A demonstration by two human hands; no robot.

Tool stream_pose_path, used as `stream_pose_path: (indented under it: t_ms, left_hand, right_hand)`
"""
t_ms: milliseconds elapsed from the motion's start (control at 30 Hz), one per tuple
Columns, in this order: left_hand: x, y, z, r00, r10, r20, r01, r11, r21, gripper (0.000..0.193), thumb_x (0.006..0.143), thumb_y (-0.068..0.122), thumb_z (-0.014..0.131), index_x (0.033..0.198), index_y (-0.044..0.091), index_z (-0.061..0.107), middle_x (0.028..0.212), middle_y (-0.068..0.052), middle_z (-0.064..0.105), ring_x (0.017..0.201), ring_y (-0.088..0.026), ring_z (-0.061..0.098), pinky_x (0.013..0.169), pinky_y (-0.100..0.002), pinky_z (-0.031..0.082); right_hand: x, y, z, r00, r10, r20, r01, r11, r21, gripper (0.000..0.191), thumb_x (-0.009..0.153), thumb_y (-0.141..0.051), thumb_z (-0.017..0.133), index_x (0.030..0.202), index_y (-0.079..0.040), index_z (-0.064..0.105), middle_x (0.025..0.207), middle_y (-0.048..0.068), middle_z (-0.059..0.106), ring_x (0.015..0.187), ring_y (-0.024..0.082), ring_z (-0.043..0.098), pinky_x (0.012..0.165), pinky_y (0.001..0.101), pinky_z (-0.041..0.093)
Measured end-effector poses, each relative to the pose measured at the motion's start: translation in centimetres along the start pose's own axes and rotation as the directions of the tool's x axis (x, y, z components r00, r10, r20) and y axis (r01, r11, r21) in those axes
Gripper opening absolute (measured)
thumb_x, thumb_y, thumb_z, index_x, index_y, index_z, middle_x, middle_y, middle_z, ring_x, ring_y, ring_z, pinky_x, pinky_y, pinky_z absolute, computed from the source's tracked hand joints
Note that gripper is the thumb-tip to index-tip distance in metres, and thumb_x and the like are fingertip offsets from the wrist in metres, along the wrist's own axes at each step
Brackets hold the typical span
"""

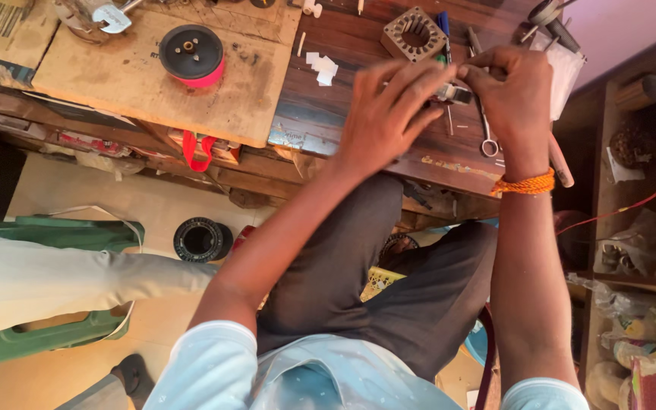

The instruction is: The person sits at a cluttered workbench working on an electric motor armature, pressing and fitting copper windings and inserting small strips into the armature slots by hand, repositioning the armature on the bench as they work around it.

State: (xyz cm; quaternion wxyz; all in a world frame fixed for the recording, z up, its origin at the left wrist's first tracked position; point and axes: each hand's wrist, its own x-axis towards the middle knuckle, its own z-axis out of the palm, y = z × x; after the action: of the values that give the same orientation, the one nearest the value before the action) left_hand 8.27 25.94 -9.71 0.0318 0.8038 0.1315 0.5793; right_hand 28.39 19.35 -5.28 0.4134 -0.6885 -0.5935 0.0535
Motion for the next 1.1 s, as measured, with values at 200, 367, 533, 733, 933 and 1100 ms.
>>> stream_pose_path:
  t_ms: [200, 367, 533, 733, 933, 1100]
  left_hand:
    - [1.0, -3.7, 0.2, 0.959, 0.118, 0.259, -0.060, 0.973, -0.221, 0.091, 0.094, 0.015, 0.085, 0.164, 0.023, 0.027, 0.126, 0.006, 0.067, 0.112, -0.021, 0.056, 0.102, -0.041, 0.044]
    - [0.6, -3.0, 0.5, 0.973, 0.011, 0.230, 0.054, 0.960, -0.275, 0.089, 0.091, 0.015, 0.086, 0.160, 0.021, 0.032, 0.122, 0.006, 0.069, 0.111, -0.021, 0.058, 0.096, -0.040, 0.042]
    - [0.6, -2.9, 0.5, 0.974, 0.020, 0.227, 0.038, 0.968, -0.249, 0.068, 0.090, 0.015, 0.086, 0.147, 0.022, 0.050, 0.125, 0.008, 0.071, 0.106, -0.020, 0.057, 0.094, -0.040, 0.043]
    - [1.1, -3.7, -0.6, 0.939, 0.274, 0.206, -0.239, 0.954, -0.180, 0.039, 0.089, 0.020, 0.079, 0.125, 0.021, 0.065, 0.130, 0.003, 0.066, 0.109, -0.023, 0.056, 0.093, -0.041, 0.043]
    - [-0.3, -3.7, -1.0, 0.915, 0.387, 0.117, -0.391, 0.921, 0.007, 0.020, 0.093, 0.015, 0.078, 0.112, 0.009, 0.074, 0.110, 0.000, 0.065, 0.095, -0.019, 0.059, 0.082, -0.036, 0.049]
    - [-1.6, -1.6, 0.5, 1.000, -0.029, 0.009, 0.030, 0.984, -0.177, 0.013, 0.095, 0.012, 0.081, 0.097, 0.009, 0.068, 0.090, -0.001, 0.061, 0.072, -0.015, 0.064, 0.063, -0.032, 0.050]
  right_hand:
    - [-2.5, -2.7, -2.2, 0.977, 0.209, 0.032, -0.206, 0.907, 0.367, 0.012, 0.096, -0.009, 0.080, 0.100, 0.002, 0.077, 0.074, -0.012, 0.060, 0.064, -0.001, 0.046, 0.056, 0.0218, 0.031]
    - [-4.9, -4.2, -1.6, 0.976, 0.218, 0.018, -0.217, 0.951, 0.221, 0.010, 0.096, -0.008, 0.080, 0.097, 0.001, 0.077, 0.066, -0.008, 0.049, 0.059, 0.002, 0.037, 0.052, 0.0257, 0.026]
    - [-6.8, -4.4, 1.1, 0.997, -0.009, -0.076, 0.006, 1.000, -0.029, 0.010, 0.094, -0.005, 0.082, 0.099, 0.000, 0.076, 0.060, 0.005, 0.043, 0.055, 0.009, 0.033, 0.051, 0.0301, 0.026]
    - [-8.1, -3.8, 4.0, 0.982, -0.038, -0.183, 0.038, 0.999, 0.002, 0.008, 0.096, -0.001, 0.079, 0.103, 0.000, 0.074, 0.069, 0.010, 0.051, 0.060, 0.012, 0.039, 0.055, 0.0298, 0.033]
    - [-9.6, -4.1, 2.4, 0.993, -0.097, -0.073, 0.092, 0.993, -0.077, 0.013, 0.091, -0.007, 0.085, 0.098, -0.001, 0.076, 0.074, 0.010, 0.064, 0.058, 0.017, 0.051, 0.056, 0.0316, 0.039]
    - [-8.5, -5.4, -1.4, 0.981, -0.192, 0.009, 0.192, 0.979, -0.072, 0.013, 0.098, -0.006, 0.081, 0.105, 0.000, 0.074, 0.090, 0.012, 0.069, 0.071, 0.019, 0.061, 0.066, 0.0308, 0.045]
